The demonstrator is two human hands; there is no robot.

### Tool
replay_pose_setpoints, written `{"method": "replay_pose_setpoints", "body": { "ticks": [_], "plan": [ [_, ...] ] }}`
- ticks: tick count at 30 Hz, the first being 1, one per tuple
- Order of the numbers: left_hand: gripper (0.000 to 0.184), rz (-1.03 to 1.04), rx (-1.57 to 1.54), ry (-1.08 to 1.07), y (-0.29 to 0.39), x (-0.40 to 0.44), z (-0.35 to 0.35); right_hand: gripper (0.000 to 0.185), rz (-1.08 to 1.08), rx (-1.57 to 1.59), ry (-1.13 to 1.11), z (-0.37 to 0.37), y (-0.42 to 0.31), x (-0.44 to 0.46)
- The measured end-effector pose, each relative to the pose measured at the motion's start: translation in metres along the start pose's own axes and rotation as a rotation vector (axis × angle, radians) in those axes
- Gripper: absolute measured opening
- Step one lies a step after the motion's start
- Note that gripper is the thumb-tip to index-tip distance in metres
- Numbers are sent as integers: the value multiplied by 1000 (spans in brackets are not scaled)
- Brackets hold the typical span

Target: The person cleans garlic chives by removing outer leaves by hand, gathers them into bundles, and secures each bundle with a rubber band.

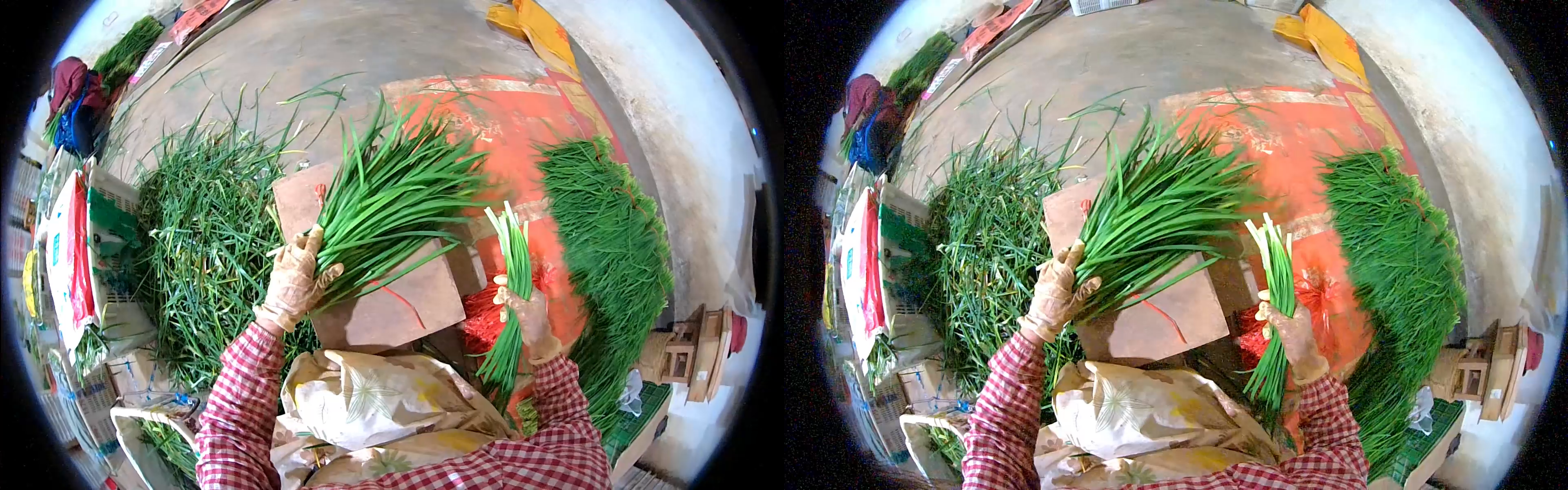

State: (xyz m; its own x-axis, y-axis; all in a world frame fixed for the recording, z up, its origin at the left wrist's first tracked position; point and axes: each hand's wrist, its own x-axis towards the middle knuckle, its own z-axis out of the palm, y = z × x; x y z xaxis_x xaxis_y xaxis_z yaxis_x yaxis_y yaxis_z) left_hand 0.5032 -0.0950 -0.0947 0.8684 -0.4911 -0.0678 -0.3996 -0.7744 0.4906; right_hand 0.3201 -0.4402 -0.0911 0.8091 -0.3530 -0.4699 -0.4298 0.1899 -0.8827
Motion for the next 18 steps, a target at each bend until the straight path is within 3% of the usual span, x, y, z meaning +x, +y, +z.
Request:
{"method": "replay_pose_setpoints", "body": {
  "ticks": [2,4,6,8,10,12,13,15,16,18],
  "plan": [
    [65,44,46,79,0,-4,2,25,-2,1,23,-1,3,-1],
    [65,61,-107,152,-10,0,7,24,-2,17,24,-2,3,-3],
    [53,-3,-261,203,-14,7,6,24,-1,40,25,-1,3,-4],
    [46,-8,-251,132,-18,15,-3,24,19,37,39,-1,-1,-6],
    [39,58,-37,131,-19,24,-11,23,23,39,49,-3,-3,-6],
    [46,-205,-149,-132,-14,24,-18,23,28,41,52,-7,-4,-5],
    [46,-203,-148,-133,-13,22,-12,23,-20,42,55,-12,-4,-3],
    [57,-27,-158,164,-13,12,4,20,-94,37,113,-19,-8,0],
    [74,-77,-223,93,-7,10,0,20,-93,38,119,-24,-11,2],
    [88,-90,133,244,4,5,13,19,-130,67,231,-32,-17,9]
  ]
}}
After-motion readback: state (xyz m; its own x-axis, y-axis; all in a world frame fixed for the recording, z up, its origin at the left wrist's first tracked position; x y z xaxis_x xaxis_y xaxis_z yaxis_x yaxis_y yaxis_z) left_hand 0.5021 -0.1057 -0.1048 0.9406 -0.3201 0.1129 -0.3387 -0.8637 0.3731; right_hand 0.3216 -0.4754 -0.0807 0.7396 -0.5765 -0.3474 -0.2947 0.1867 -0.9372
